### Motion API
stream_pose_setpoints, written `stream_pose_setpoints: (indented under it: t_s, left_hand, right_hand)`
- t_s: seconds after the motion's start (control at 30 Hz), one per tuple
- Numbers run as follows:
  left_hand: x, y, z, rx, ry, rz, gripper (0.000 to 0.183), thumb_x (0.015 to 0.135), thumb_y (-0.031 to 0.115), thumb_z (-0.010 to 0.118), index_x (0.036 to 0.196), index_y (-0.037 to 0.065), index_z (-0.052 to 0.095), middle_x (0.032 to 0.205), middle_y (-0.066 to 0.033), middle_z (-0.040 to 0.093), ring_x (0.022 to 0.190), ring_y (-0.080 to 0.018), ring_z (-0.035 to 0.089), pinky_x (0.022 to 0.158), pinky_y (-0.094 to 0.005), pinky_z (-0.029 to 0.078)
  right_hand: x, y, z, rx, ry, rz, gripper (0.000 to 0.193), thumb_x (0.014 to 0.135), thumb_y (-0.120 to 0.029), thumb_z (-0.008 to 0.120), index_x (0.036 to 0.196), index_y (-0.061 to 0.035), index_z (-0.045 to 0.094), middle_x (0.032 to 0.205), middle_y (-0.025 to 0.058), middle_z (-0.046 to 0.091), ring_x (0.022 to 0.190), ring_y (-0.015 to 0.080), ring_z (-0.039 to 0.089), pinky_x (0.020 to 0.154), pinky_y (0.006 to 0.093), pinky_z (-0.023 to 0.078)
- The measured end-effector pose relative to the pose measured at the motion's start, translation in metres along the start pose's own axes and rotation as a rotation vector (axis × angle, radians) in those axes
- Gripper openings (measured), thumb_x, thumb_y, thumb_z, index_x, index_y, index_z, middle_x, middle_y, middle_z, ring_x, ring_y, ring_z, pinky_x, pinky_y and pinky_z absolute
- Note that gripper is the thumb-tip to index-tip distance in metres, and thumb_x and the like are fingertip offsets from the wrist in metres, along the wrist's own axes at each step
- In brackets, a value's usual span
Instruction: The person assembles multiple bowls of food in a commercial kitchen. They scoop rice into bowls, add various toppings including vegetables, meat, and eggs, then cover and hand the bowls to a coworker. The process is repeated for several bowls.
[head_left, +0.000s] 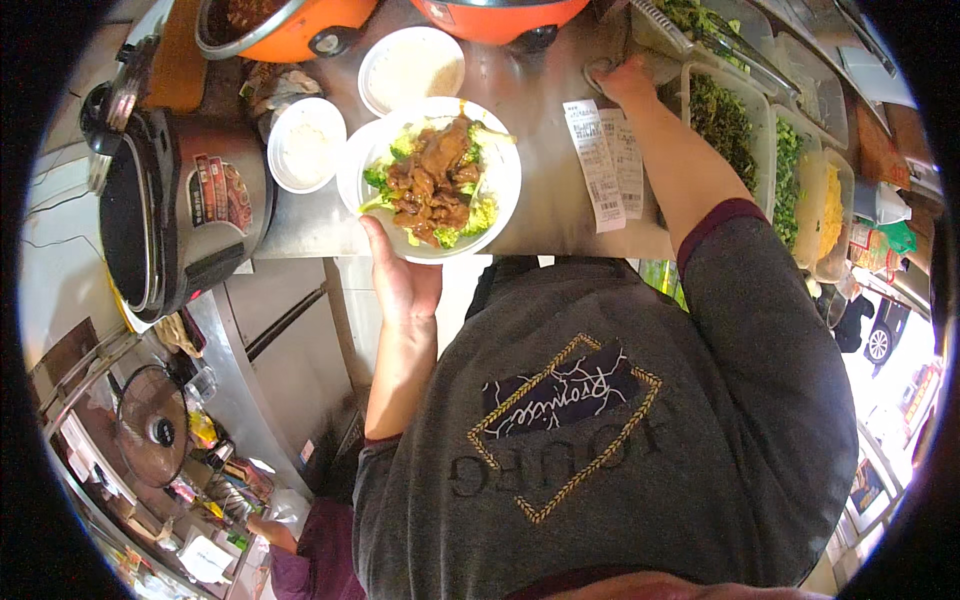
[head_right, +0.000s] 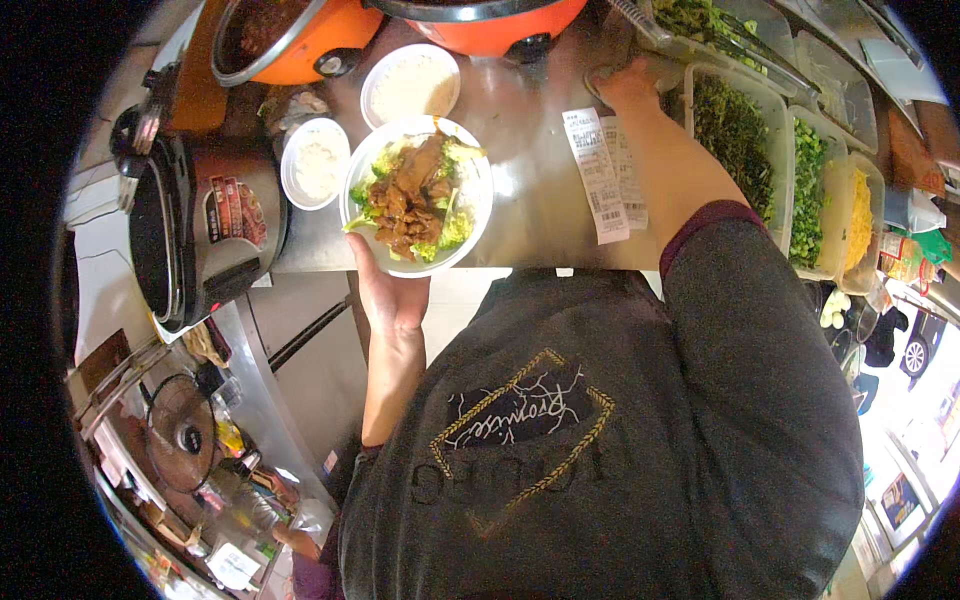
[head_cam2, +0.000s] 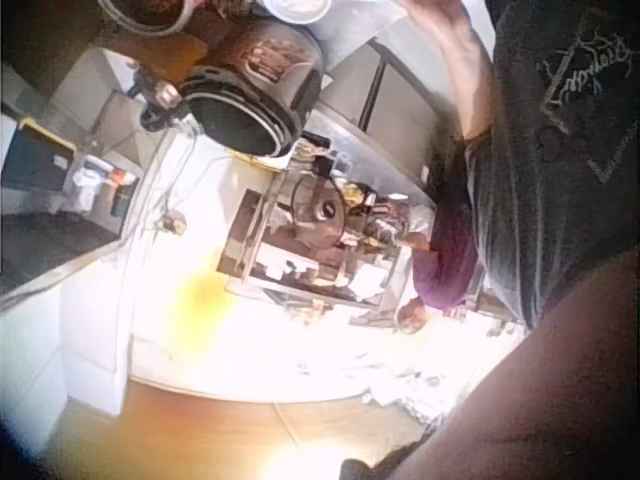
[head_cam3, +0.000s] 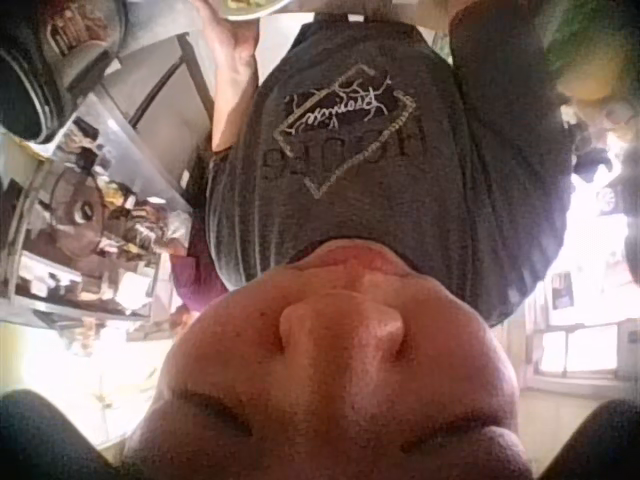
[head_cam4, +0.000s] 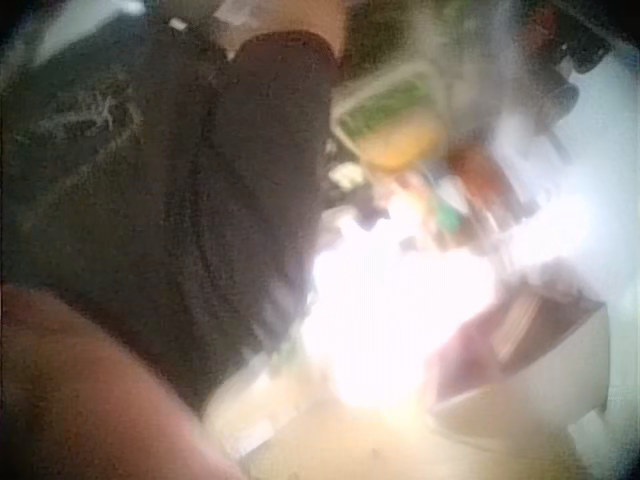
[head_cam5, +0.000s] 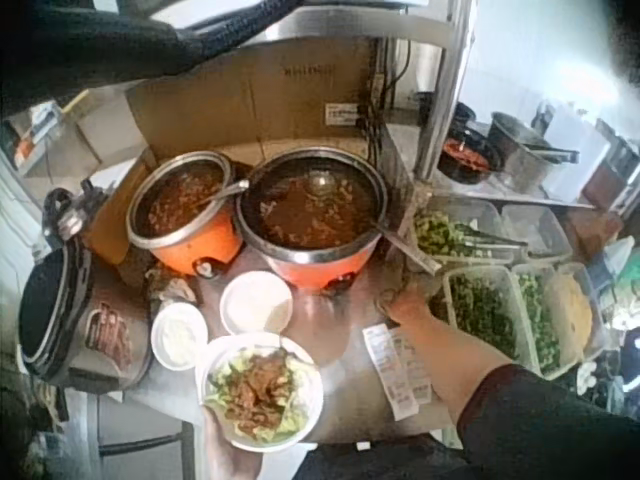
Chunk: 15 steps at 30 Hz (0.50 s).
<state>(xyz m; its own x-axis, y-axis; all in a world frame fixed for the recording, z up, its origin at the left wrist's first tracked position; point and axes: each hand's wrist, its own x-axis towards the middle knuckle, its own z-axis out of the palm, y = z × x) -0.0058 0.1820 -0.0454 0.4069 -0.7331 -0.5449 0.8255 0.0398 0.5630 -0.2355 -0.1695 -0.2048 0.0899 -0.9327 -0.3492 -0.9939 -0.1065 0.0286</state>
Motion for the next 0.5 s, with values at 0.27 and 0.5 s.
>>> stream_pose_setpoints:
  t_s: [0.27, 0.5]
  left_hand:
    - [0.004, -0.006, -0.018, 0.023, 0.041, 0.007, 0.066, 0.095, 0.054, 0.038, 0.145, 0.012, 0.024, 0.147, -0.0094, 0.032, 0.134, -0.0262, 0.033, 0.109, -0.0442, 0.03]
    - [0.006, -0.022, -0.02, 0.066, 0.002, 0.002, 0.067, 0.096, 0.051, 0.037, 0.145, 0.008, 0.022, 0.147, -0.0111, 0.032, 0.135, -0.0253, 0.032, 0.11, -0.0431, 0.028]
  right_hand:
    - [-0.045, 0.028, -0.061, 0.874, -0.326, 0.071, 0.04, 0.074, -0.03, 0.075, 0.093, 0.0036, 0.065, 0.085, 0.009, 0.067, 0.071, 0.0178, 0.063, 0.061, 0.0287, 0.048]
    - [-0.166, 0.06, -0.163, 0.598, -0.35, -0.453, 0.044, 0.075, -0.016, 0.073, 0.112, 0.0008, 0.055, 0.091, 0.0104, 0.065, 0.08, 0.0176, 0.061, 0.069, 0.0284, 0.047]
